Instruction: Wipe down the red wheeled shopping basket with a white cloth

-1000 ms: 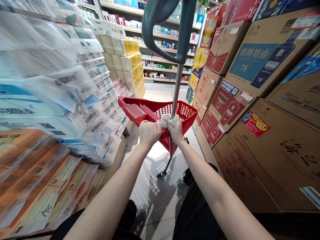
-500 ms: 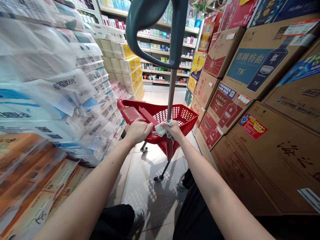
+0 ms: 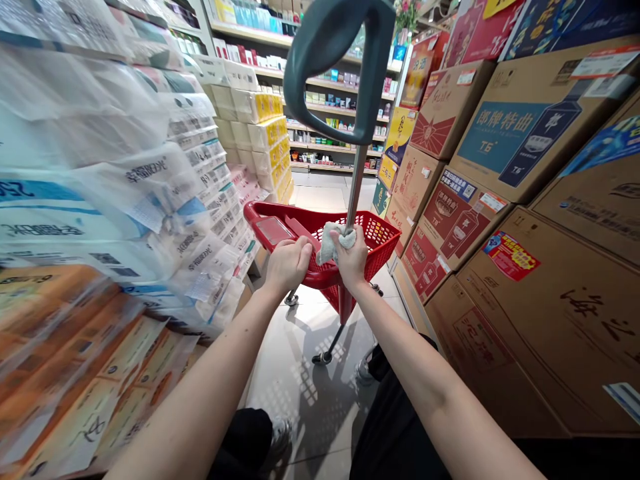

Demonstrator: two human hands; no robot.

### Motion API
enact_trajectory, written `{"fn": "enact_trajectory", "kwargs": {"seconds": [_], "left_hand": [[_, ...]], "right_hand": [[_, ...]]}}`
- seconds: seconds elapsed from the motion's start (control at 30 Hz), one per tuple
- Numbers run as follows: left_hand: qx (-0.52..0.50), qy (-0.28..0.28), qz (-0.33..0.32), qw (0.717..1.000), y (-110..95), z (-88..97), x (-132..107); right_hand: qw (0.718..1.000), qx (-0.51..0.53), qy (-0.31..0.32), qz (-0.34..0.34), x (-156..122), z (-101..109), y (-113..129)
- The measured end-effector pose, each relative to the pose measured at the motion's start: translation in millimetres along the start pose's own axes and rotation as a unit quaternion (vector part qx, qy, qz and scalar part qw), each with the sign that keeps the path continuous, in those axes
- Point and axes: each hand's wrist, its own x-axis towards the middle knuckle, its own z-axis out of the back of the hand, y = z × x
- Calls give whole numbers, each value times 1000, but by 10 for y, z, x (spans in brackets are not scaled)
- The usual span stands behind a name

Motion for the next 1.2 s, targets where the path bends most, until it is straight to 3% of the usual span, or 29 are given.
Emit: {"fn": "enact_trajectory", "kwargs": {"seconds": [0.1,0.2,0.33,0.47,0.57,0.73,0.9,1.2], "left_hand": [[-6,-46,33,998,-17,-1,-3],[-8,-46,37,998,-11,0,-6],[-10,-40,34,999,-1,1,-7],[-20,-50,30,998,-30,-17,3],[-27,-61,36,997,-82,-40,9],[-30,-81,49,995,-179,-81,6],[-29,-83,57,994,-249,-117,20],[-38,-101,61,992,-368,-217,56]], "right_hand": [[997,-54,38,30,-181,64,-171],[991,-55,101,68,-361,163,-271],[990,-8,130,55,-301,243,-147],[993,3,98,68,-75,233,62],[996,-16,62,63,-60,208,126],[1000,-5,15,4,-276,221,12],[994,61,38,-80,-273,274,-92],[999,-20,-23,11,234,348,260]]}}
